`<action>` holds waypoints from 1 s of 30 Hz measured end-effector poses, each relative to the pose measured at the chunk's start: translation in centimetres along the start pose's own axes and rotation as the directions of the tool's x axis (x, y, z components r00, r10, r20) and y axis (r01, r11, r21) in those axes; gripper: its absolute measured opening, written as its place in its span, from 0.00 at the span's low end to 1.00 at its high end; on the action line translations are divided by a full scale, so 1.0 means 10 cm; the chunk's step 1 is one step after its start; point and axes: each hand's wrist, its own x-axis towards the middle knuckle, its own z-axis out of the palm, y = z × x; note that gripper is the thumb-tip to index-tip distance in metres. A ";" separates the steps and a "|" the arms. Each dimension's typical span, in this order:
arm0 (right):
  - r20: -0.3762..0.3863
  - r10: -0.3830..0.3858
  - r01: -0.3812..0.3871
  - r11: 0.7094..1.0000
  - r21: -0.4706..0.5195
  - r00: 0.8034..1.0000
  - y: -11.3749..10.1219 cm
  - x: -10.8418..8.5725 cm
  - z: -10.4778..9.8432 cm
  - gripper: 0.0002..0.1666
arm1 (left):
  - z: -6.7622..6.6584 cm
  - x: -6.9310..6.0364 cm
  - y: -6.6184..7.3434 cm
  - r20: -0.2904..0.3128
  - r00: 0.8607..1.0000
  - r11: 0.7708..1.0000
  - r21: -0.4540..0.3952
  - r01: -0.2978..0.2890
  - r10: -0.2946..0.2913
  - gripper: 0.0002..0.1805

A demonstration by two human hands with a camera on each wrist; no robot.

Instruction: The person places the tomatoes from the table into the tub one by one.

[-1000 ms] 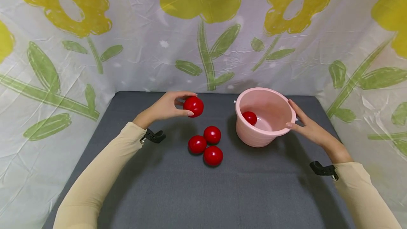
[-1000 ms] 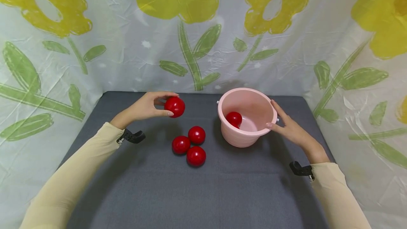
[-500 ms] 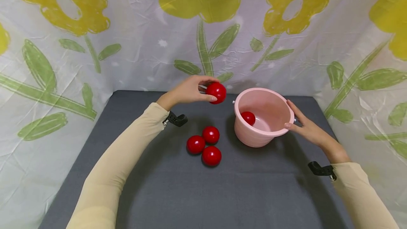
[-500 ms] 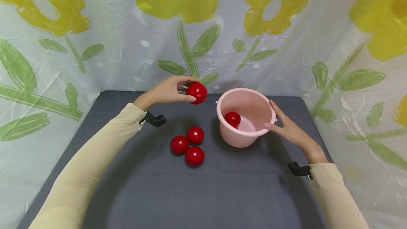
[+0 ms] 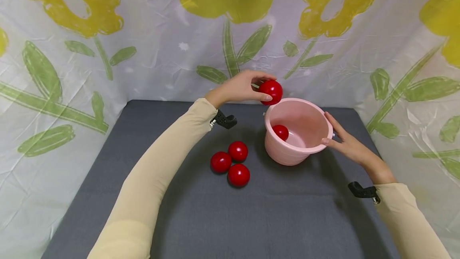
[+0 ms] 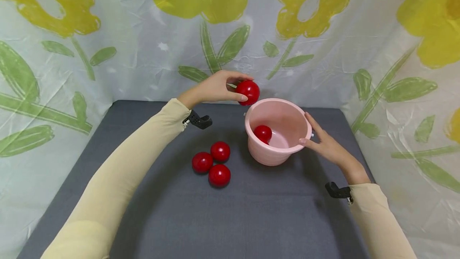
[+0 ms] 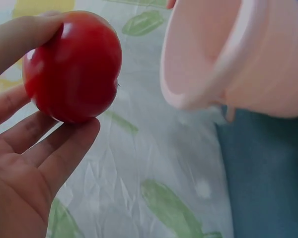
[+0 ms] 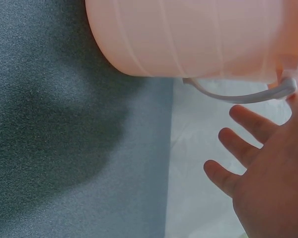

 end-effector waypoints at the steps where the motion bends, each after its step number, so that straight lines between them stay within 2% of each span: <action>1: -0.002 0.000 0.000 1.000 -0.001 1.000 0.00 0.00 0.00 0.55 | 0.01 0.04 0.03 0.006 1.000 1.000 -0.003 0.009 -0.009 0.35; 6: -0.009 0.000 0.000 1.000 -0.001 1.000 0.01 0.00 -0.01 0.54 | 0.09 0.24 0.14 0.029 0.999 0.999 0.002 0.034 -0.034 0.34; 9: -0.004 0.006 -0.006 1.000 0.004 1.000 0.01 -0.01 -0.01 0.54 | 0.13 0.35 0.19 0.044 0.999 1.000 -0.004 0.023 -0.023 0.33; 21: 0.011 0.036 -0.036 0.999 0.010 0.999 -0.02 -0.02 -0.03 0.56 | 0.34 0.68 0.33 0.094 0.995 0.997 -0.074 0.031 -0.024 0.33; 30: 0.016 0.056 -0.056 0.998 0.005 0.998 -0.02 -0.01 -0.04 0.55 | 0.55 0.87 0.34 0.169 0.983 0.998 0.000 0.065 -0.064 0.33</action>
